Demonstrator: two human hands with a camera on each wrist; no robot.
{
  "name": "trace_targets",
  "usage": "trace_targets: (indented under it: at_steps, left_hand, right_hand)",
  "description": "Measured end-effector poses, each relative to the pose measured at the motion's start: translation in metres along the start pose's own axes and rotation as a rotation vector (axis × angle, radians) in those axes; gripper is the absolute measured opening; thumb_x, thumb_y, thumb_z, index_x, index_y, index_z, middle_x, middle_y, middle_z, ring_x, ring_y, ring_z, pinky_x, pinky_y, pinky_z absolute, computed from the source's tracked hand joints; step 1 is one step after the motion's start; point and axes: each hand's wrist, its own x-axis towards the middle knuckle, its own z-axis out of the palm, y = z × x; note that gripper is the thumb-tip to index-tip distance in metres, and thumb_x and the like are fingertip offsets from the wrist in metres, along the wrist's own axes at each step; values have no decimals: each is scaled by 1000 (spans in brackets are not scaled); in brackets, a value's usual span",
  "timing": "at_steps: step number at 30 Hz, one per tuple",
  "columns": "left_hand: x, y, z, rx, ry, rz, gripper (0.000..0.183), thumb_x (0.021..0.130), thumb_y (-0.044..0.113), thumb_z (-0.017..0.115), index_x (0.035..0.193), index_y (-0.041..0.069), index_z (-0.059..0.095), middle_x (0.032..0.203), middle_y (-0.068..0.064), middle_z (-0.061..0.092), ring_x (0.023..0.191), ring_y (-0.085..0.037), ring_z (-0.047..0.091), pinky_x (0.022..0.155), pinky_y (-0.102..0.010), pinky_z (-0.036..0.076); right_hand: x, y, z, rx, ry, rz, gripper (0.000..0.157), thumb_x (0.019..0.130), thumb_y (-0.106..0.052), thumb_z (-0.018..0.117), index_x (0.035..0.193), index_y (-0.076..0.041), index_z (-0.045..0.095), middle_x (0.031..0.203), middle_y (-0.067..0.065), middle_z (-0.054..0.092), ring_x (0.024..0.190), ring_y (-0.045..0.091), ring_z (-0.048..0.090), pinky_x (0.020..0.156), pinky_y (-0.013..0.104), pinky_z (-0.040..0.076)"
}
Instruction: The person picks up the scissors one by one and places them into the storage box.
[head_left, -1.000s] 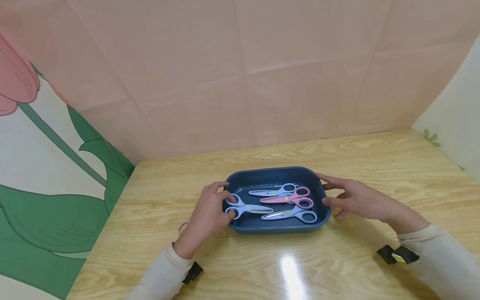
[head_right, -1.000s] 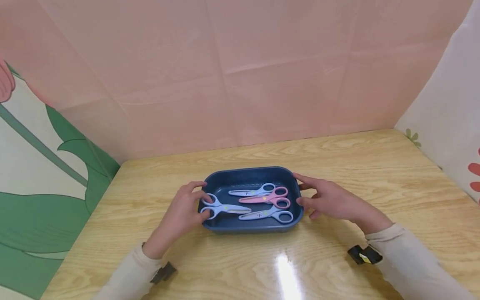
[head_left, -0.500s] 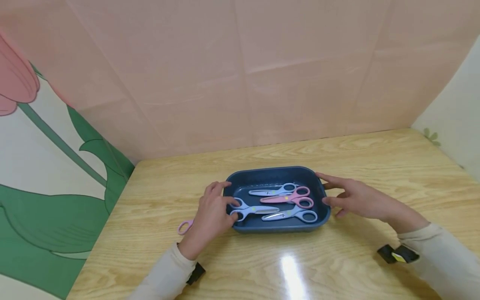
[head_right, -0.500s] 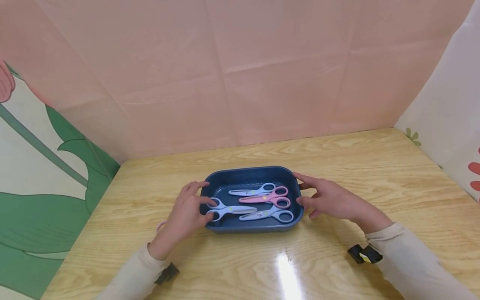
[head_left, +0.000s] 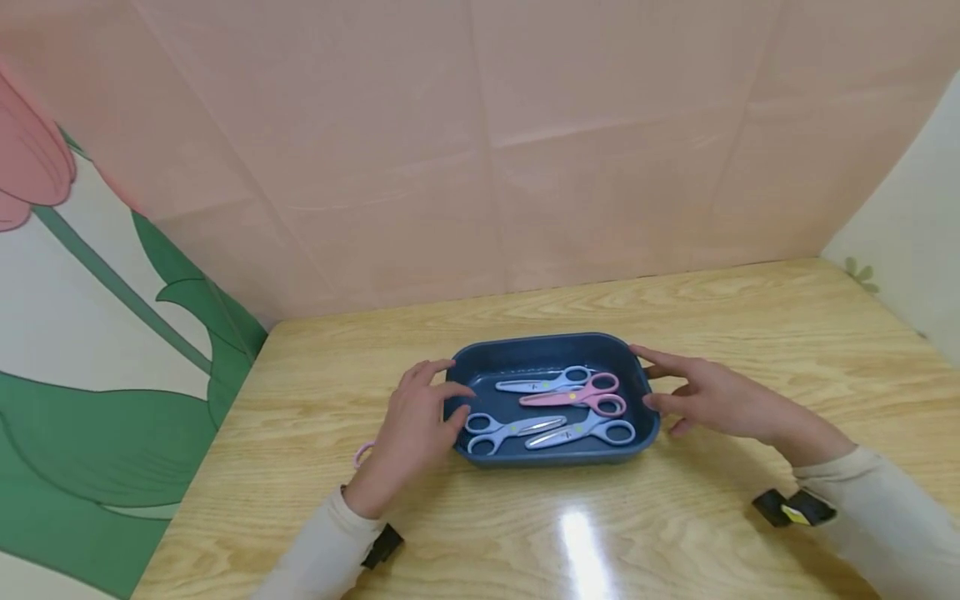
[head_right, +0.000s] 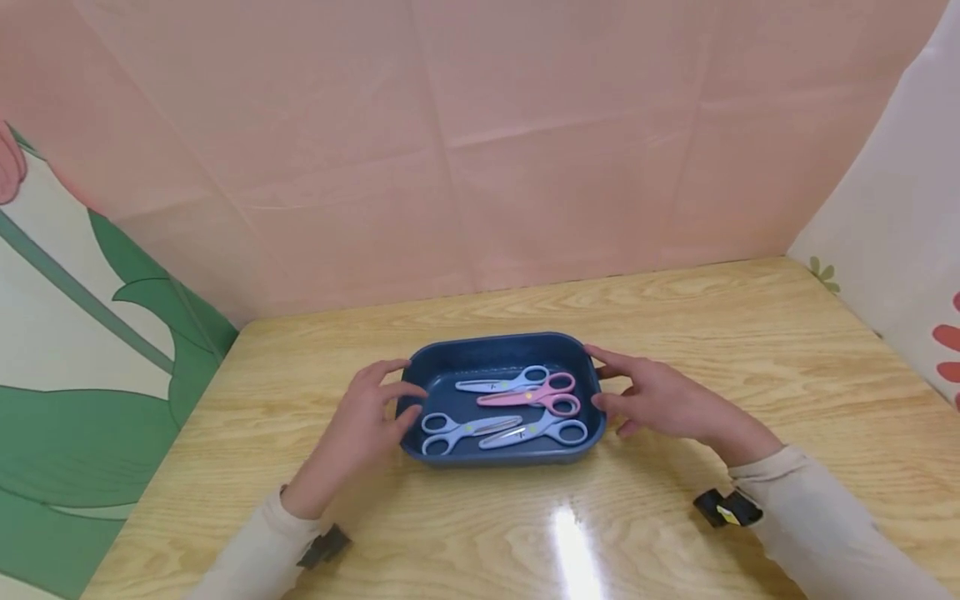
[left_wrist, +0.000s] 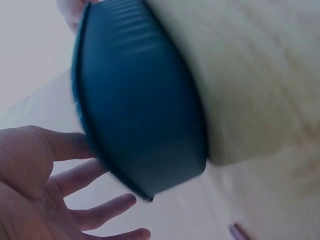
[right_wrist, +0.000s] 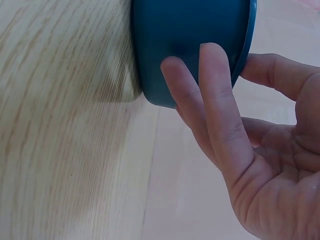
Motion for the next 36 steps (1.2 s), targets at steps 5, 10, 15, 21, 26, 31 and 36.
trace_targets:
  at_steps: [5, 10, 15, 21, 26, 31, 36]
  left_hand:
    - [-7, -20, -16, -62, 77, -59, 13, 91, 17, 71, 102, 14, 78, 136, -11, 61, 129, -38, 52, 105, -55, 46]
    - [-19, -48, -26, -43, 69, -121, 15, 91, 18, 71, 104, 14, 76, 128, -10, 66, 121, -35, 60, 92, -50, 53]
    - [-31, -67, -32, 10, 24, -186, 18, 90, 17, 71, 106, 13, 76, 117, -9, 71, 105, -30, 67, 71, -38, 53]
    - [-35, -74, -38, 116, -53, -223, 17, 87, 22, 74, 102, 13, 76, 106, -8, 74, 87, -24, 69, 60, -32, 52]
    - [-36, -73, -39, 192, -131, -232, 13, 83, 25, 79, 80, 14, 74, 95, -7, 72, 63, -16, 55, 49, -27, 40]
    - [-38, -73, -37, 273, -187, -208, 24, 76, 32, 84, 68, 17, 68, 98, -4, 69, 71, -17, 56, 51, -29, 43]
    - [-40, -77, -34, 291, -243, -229, 27, 73, 35, 87, 71, 17, 67, 99, -1, 64, 76, -18, 57, 54, -34, 45]
  right_hand:
    - [0, 0, 0, 0, 0, 1, 80, 98, -21, 63, 161, -16, 13, 149, 40, 34, 97, 22, 71, 70, 32, 62]
    - [1, -1, 0, -2, -5, 8, 80, 98, -22, 63, 161, -17, 13, 150, 39, 33, 98, 22, 71, 71, 32, 62]
    - [2, 0, 0, 3, -10, 7, 80, 99, -23, 62, 161, -17, 13, 150, 39, 33, 100, 23, 71, 71, 32, 62]
    - [0, 1, 0, 6, -3, 7, 80, 99, -22, 62, 161, -17, 12, 150, 40, 33, 96, 22, 71, 70, 32, 62]
    - [-2, 1, 1, 3, 2, 1, 80, 99, -22, 62, 161, -16, 13, 150, 40, 33, 94, 21, 71, 70, 32, 62]
    - [-2, 0, 1, 14, -1, -6, 80, 98, -21, 63, 161, -16, 13, 150, 41, 32, 91, 21, 71, 70, 32, 62]
    - [-2, -2, 1, 14, -1, 4, 81, 98, -22, 63, 161, -17, 12, 150, 40, 31, 94, 20, 71, 70, 32, 62]
